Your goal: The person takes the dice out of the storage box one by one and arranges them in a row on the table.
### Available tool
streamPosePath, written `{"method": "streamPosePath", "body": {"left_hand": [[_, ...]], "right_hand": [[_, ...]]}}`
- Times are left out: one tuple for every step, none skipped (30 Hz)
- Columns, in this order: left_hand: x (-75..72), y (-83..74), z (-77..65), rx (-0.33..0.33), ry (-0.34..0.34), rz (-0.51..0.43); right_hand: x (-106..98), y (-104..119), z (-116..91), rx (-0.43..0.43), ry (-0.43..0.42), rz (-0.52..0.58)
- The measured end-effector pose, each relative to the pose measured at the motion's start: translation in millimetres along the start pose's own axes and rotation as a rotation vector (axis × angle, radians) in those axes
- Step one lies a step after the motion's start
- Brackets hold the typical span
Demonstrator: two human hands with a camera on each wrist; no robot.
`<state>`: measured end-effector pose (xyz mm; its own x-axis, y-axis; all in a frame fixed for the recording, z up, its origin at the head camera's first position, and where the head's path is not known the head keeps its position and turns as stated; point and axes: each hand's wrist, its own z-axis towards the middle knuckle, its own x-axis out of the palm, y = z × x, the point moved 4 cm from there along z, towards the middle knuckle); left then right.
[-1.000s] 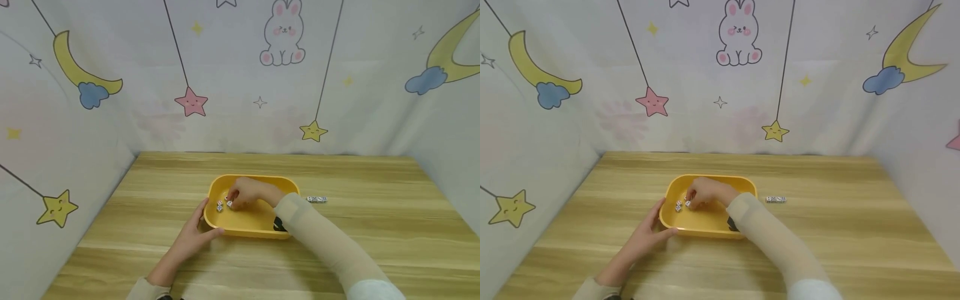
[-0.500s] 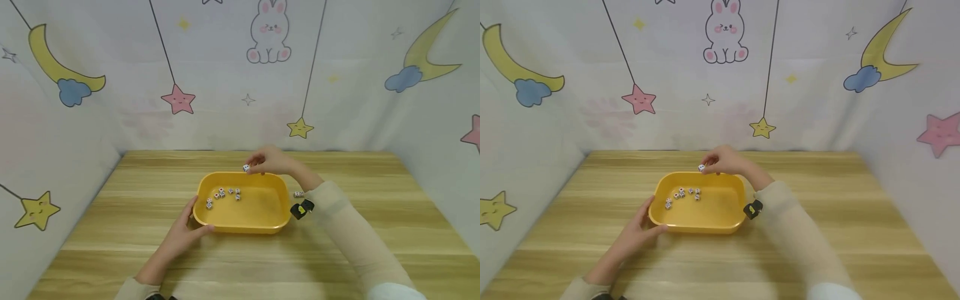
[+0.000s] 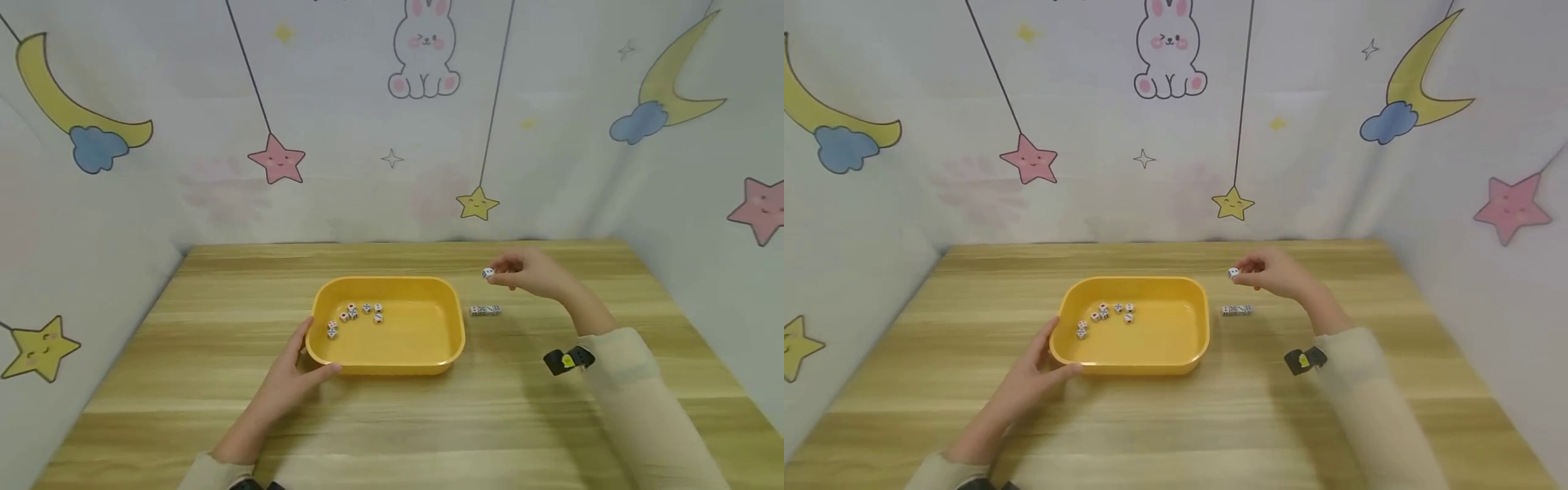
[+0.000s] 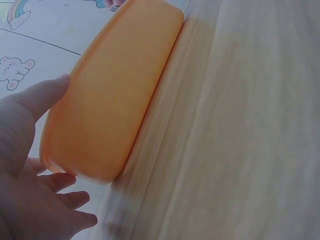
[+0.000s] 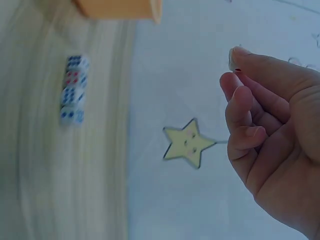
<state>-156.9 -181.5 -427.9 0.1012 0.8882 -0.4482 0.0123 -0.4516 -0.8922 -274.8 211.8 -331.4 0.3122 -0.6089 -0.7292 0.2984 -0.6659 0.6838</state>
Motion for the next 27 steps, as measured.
{"method": "streamPosePath", "body": {"left_hand": [[-0.4, 0.0, -0.3, 0.0, -0.001, 0.0], [-0.9, -0.3, -0.6, -0.001, -0.001, -0.003], [-1.3, -0.6, -0.8, -0.002, 0.002, -0.003], [-1.5, -0.8, -0.9, -0.002, 0.003, -0.004], [-1.7, -0.9, -0.9, -0.001, 0.003, -0.004], [-1.8, -1.1, -0.9, -0.002, 0.005, -0.005], [-1.6, -1.3, -0.7, -0.003, 0.007, -0.005], [-1.3, -1.3, -0.4, -0.003, 0.009, -0.005], [-0.9, -1.3, -0.1, -0.003, 0.01, -0.002], [-0.3, -1.0, 0.4, 0.0, 0.009, -0.002], [0.3, -0.9, 0.7, 0.002, 0.009, -0.003], [1.0, -0.9, 1.0, 0.003, 0.01, -0.005], [0.6, -0.6, 1.0, 0.004, 0.007, -0.007], [0.2, -0.4, 0.9, 0.005, 0.005, -0.009], [0.0, -0.2, 0.8, 0.005, 0.005, -0.01], [-0.2, -0.1, 0.8, 0.007, 0.004, -0.013], [-0.3, 0.0, 0.8, 0.007, 0.005, -0.015], [-0.3, 0.0, 0.8, 0.009, 0.006, -0.015], [-0.3, 0.1, 1.0, 0.011, 0.007, -0.014], [-0.3, 0.1, 1.1, 0.012, 0.008, -0.013], [-0.3, 0.1, 1.2, 0.013, 0.009, -0.013], [-0.2, 0.0, 1.3, 0.015, 0.01, -0.012], [-0.1, -0.1, 1.4, 0.016, 0.01, -0.01], [0.0, -0.2, 1.5, 0.017, 0.011, -0.011], [0.2, -0.3, 1.5, 0.017, 0.012, -0.011], [0.4, -0.5, 1.6, 0.017, 0.012, -0.013], [0.7, -0.6, 1.6, 0.018, 0.013, -0.015]], "right_hand": [[-1.8, -10.4, -4.8, 0.028, -0.006, -0.01], [-2.9, -20.7, -9.1, 0.053, -0.014, -0.019], [-4.0, -29.9, -13.5, 0.081, -0.02, -0.022], [-4.8, -37.8, -17.7, 0.098, -0.027, -0.017], [-5.5, -44.4, -21.5, 0.11, -0.033, -0.013], [-6.2, -50.7, -25.0, 0.124, -0.04, -0.012], [-6.6, -55.5, -28.0, 0.136, -0.046, -0.011], [-7.0, -59.6, -30.5, 0.145, -0.051, -0.004], [-7.4, -63.1, -32.4, 0.155, -0.057, -0.002], [-7.2, -66.7, -33.4, 0.153, -0.063, 0.0], [-6.7, -70.5, -33.6, 0.153, -0.066, -0.003], [-5.8, -74.3, -33.4, 0.154, -0.069, -0.007], [-3.8, -76.8, -31.4, 0.149, -0.068, -0.009], [-1.6, -79.7, -29.2, 0.147, -0.067, -0.012], [1.1, -82.3, -26.9, 0.143, -0.063, -0.021], [3.9, -84.7, -24.6, 0.137, -0.061, -0.024], [6.7, -86.6, -22.4, 0.131, -0.057, -0.032], [9.5, -87.9, -20.4, 0.124, -0.055, -0.038], [12.2, -89.2, -18.7, 0.118, -0.052, -0.045], [14.5, -90.6, -17.2, 0.116, -0.053, -0.051], [16.8, -91.3, -15.9, 0.109, -0.055, -0.059], [18.7, -91.9, -14.7, 0.105, -0.057, -0.062], [20.5, -92.5, -13.9, 0.101, -0.057, -0.068], [22.2, -92.5, -13.4, 0.102, -0.057, -0.07], [23.6, -93.2, -12.8, 0.107, -0.057, -0.071], [24.8, -93.3, -12.5, 0.108, -0.057, -0.071], [25.9, -93.2, -12.3, 0.11, -0.054, -0.065]]}}
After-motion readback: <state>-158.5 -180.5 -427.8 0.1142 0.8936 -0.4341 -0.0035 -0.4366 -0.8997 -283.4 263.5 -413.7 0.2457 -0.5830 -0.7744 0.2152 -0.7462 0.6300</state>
